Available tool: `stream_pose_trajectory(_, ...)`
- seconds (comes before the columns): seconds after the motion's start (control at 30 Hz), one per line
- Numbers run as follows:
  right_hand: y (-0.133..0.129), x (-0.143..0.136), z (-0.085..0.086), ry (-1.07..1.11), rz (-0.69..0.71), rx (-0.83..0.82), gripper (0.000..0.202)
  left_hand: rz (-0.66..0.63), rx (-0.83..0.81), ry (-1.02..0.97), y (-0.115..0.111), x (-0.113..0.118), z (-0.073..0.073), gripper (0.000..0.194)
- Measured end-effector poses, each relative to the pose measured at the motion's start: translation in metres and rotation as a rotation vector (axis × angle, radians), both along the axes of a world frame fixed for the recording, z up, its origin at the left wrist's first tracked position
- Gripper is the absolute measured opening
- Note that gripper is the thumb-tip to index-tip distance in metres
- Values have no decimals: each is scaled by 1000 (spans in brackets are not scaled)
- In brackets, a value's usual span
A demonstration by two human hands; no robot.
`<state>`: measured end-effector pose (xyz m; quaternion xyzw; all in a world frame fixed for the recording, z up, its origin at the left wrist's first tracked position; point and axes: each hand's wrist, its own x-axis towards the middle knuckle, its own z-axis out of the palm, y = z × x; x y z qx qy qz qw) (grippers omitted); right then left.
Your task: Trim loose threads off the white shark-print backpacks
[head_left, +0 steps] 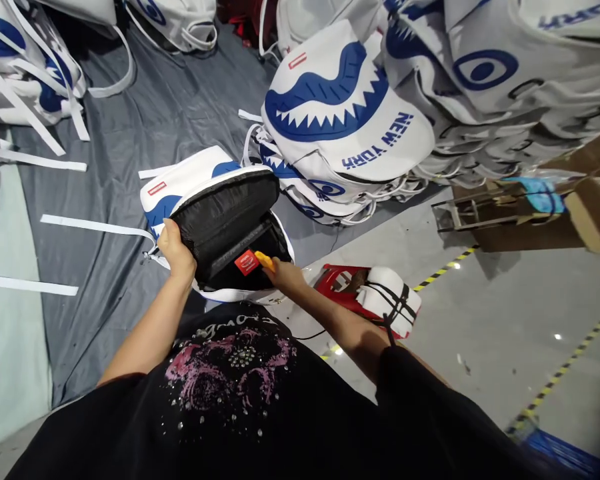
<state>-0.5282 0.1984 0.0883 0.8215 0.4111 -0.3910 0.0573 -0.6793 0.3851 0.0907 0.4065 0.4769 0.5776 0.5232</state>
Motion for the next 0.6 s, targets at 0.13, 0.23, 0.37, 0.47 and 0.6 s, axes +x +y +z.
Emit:
stream_pose_trajectory(0.13,27,-12,-32,83,105,181,44,-11,-29,-11,-2,9,5,63)
stream_pose_trajectory(0.23,43,-1,-51,2,-5,258,39,23,-8,14,4,10,10,63)
stream_pose_trajectory(0.37,49,11,-71,-111,-161,337,44,43,-6,-8,17,14,12,59)
stream_pose_trajectory(0.47,48,6,-82,-72,-147,435,42,37,2,-12,23,20,11,56)
stream_pose_trajectory(0.6,46,-3,-96,-75,-227,517,45,4,60,15,24,26,12,56)
